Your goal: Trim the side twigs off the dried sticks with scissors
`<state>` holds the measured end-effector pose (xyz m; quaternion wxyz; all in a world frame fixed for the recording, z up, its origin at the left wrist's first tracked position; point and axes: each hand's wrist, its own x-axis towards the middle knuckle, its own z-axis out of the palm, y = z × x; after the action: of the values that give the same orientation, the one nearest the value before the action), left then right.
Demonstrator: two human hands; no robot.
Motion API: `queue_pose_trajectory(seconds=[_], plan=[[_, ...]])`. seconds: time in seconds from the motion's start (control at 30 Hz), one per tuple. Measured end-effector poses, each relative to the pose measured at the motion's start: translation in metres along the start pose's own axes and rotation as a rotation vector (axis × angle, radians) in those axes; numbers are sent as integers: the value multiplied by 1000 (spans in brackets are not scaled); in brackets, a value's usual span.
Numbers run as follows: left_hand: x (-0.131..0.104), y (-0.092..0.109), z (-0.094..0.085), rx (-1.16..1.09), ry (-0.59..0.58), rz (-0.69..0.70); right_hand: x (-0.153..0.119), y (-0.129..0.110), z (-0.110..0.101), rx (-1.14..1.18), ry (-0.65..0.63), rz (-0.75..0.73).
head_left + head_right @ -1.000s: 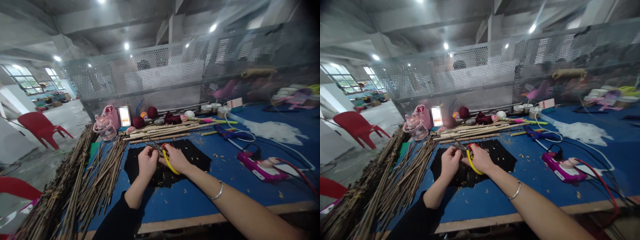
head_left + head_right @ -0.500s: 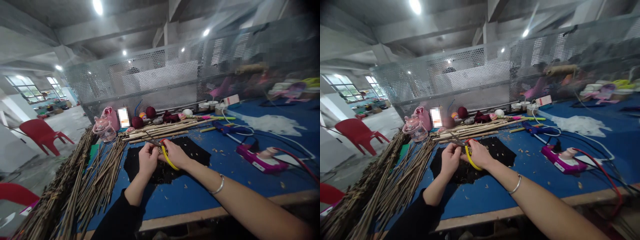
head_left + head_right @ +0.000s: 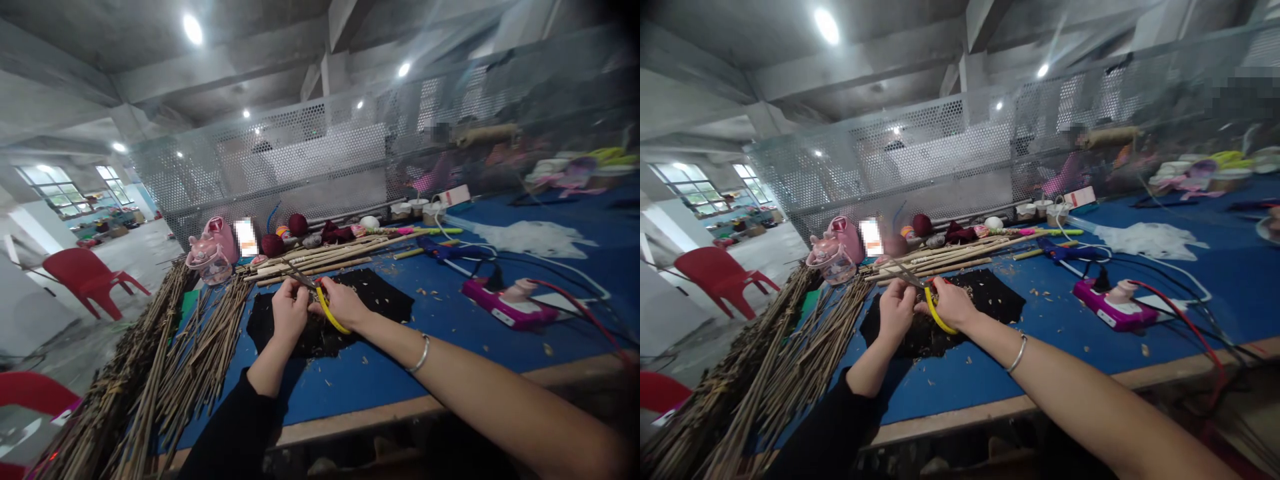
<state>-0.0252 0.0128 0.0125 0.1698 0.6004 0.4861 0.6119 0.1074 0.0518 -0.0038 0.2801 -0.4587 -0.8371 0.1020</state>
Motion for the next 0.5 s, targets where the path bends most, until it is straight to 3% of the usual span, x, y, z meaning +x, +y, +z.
queue_pose_trajectory(seconds=[0.5], plan=[[2, -2, -5, 233, 22, 97, 1, -4, -7, -105, 58, -12]])
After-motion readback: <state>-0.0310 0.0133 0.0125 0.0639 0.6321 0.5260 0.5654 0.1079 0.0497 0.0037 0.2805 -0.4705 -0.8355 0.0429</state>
